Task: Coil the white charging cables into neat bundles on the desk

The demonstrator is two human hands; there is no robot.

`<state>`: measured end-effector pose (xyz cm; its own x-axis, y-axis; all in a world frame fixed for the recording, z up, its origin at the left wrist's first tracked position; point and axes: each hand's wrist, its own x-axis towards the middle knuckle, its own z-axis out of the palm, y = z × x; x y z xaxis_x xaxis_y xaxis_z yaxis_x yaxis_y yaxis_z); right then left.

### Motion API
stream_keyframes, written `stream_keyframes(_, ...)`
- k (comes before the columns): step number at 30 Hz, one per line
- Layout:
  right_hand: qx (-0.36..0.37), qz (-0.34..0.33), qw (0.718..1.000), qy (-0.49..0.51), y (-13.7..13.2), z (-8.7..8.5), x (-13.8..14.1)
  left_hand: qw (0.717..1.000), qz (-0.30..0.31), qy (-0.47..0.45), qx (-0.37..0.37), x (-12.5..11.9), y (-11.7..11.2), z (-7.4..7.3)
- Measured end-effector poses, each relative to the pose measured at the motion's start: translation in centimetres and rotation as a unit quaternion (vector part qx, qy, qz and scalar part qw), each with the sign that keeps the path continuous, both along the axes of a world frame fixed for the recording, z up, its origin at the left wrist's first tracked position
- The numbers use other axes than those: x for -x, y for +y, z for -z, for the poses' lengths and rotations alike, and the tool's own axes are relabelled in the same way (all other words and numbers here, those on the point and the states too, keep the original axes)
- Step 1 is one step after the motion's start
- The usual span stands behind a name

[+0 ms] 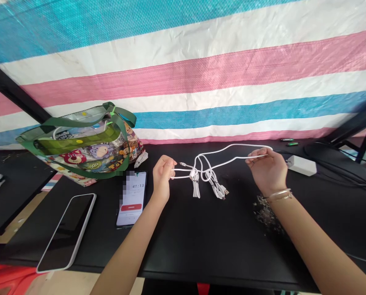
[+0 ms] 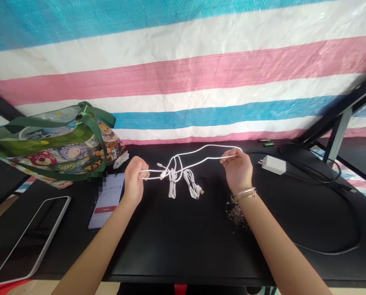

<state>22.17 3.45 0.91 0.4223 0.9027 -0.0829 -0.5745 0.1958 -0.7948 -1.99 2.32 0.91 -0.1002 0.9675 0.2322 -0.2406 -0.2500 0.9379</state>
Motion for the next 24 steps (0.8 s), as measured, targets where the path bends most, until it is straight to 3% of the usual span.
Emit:
stream_keyframes(4,0.026,0.007,1.000,0.012,-0.09,-0.44,0.39,0.999,-0.017,-0.031,0.020,-0.09,0.05,-0.20)
stream_keyframes(9,0.093,-0.004,0.996,0.015,-0.19,-0.84,0.86,0.999,-0.018,0.000,0.027,-0.16,0.09,0.01)
stream_keyframes(16,0.034,-0.060,0.996,-0.053,-0.08,-0.09,0.62,0.999,-0.033,0.020,0.027,-0.21,0.24,0.01)
stream_keyframes(24,0.039,-0.084,0.996,0.006,-0.08,-0.27,0.13,0.999,-0.045,0.003,0.029,0.09,0.50,0.12)
